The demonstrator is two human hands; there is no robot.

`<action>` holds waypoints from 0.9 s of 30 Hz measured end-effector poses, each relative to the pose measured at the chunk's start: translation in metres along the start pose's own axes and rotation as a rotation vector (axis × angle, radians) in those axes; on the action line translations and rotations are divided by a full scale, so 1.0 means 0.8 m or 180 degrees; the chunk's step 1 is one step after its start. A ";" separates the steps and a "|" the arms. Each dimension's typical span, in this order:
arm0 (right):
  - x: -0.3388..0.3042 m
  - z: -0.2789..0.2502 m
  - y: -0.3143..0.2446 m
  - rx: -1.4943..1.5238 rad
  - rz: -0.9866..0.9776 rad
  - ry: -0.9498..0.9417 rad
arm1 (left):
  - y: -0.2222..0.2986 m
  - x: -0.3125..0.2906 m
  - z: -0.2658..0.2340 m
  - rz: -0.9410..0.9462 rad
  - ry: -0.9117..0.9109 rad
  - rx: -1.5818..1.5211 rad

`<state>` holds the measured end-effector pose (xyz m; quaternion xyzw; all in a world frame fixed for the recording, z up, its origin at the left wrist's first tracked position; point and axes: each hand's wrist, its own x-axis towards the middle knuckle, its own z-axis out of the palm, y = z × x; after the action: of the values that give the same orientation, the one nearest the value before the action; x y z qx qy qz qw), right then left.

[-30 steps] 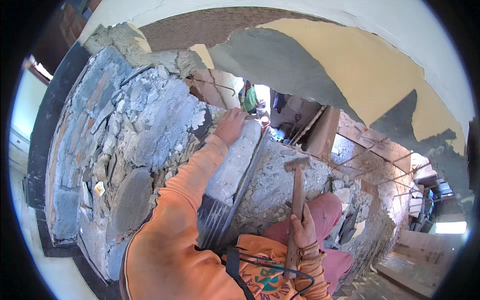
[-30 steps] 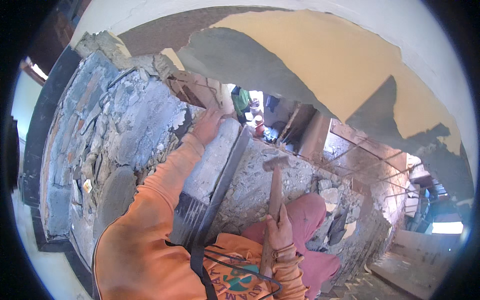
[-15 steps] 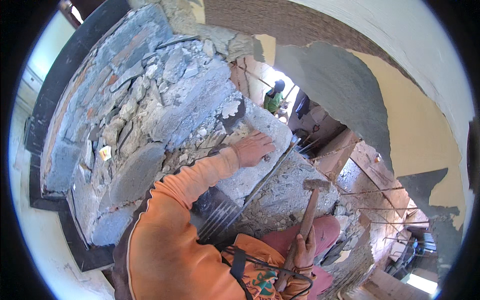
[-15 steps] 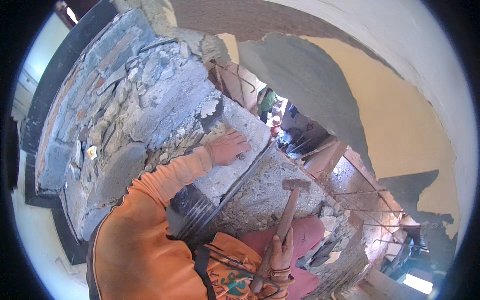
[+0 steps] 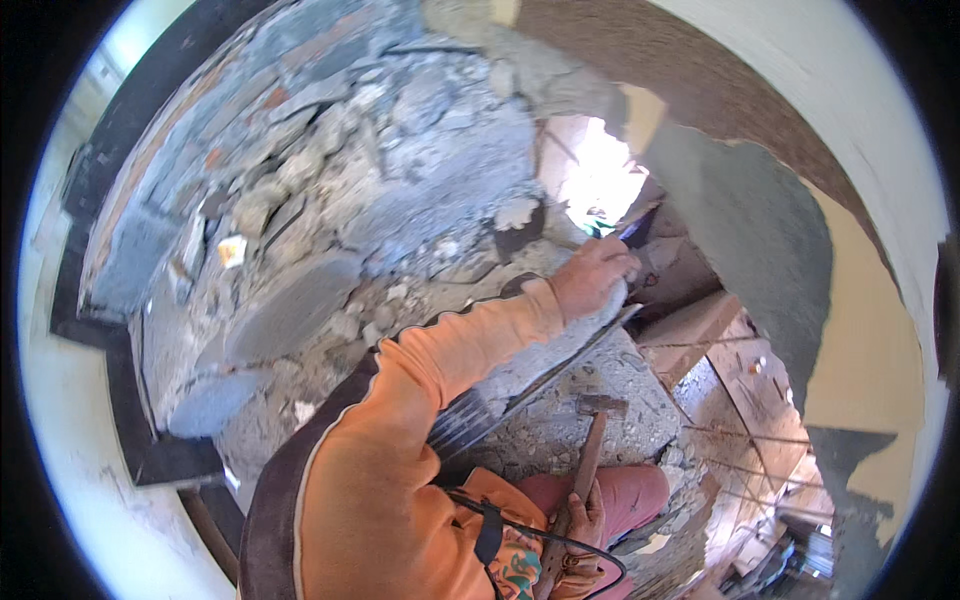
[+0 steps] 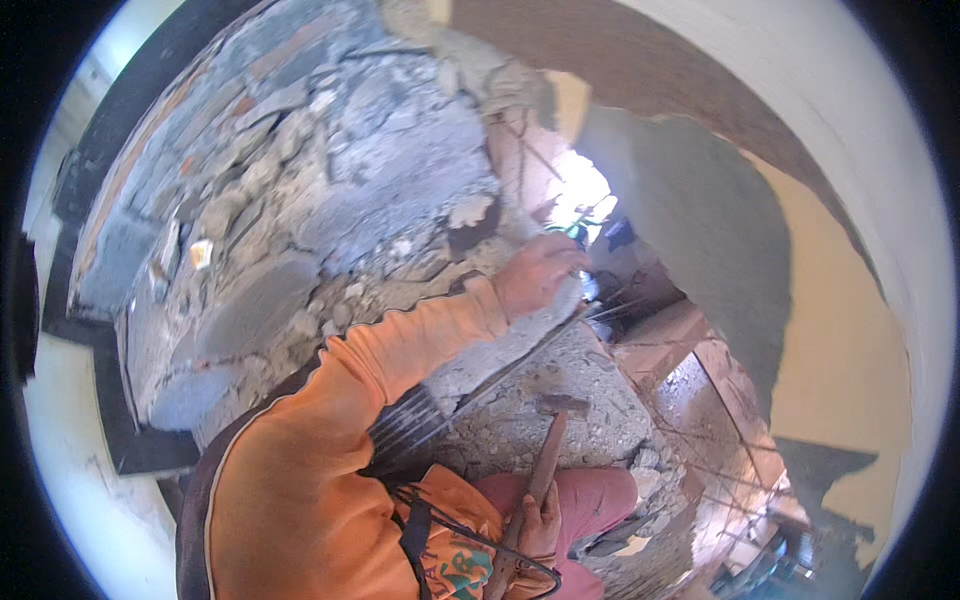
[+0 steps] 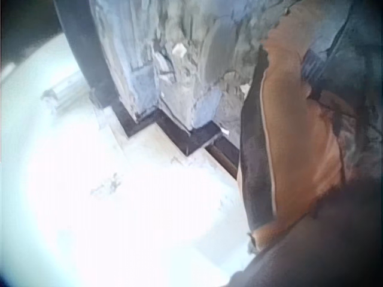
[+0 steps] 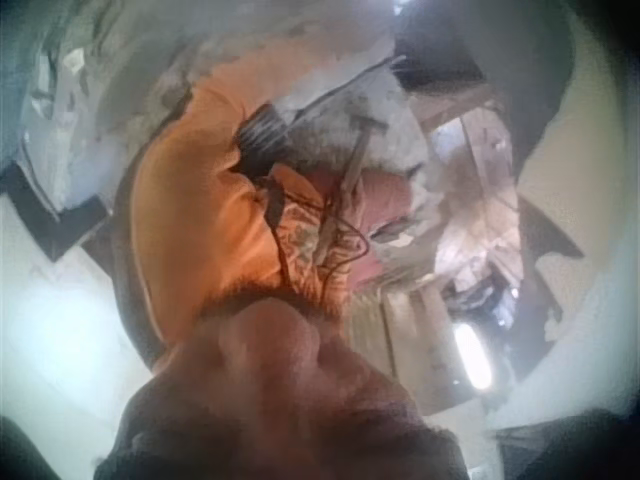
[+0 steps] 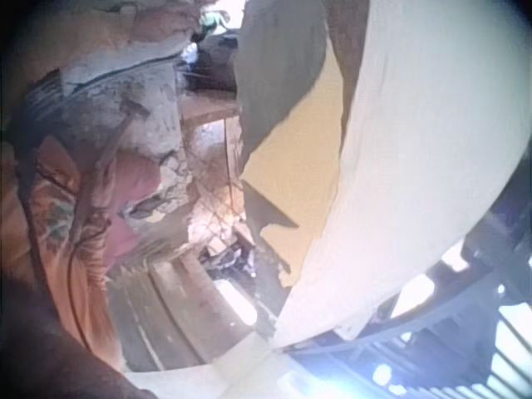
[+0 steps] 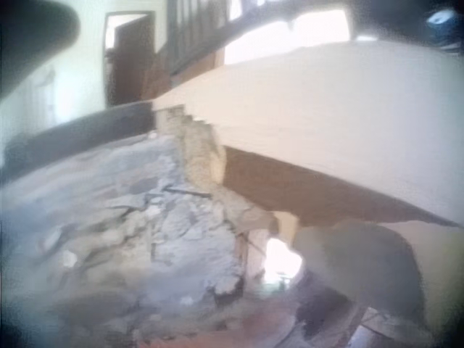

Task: The person uses a hammer and a chisel to break pieces of concrete from a structure.

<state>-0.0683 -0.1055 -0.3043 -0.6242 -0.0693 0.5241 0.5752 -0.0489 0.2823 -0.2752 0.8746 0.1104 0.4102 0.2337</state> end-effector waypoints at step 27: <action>0.159 0.172 -0.144 -0.2882 -0.2779 0.0114 | 0.046 -0.119 -0.060 -0.1228 0.0014 -0.0182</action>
<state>-0.0537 0.1087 -0.2568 -0.7287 -0.5232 0.1491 0.4160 -0.1465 0.2289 -0.2941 0.8293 0.2648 0.3627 0.3325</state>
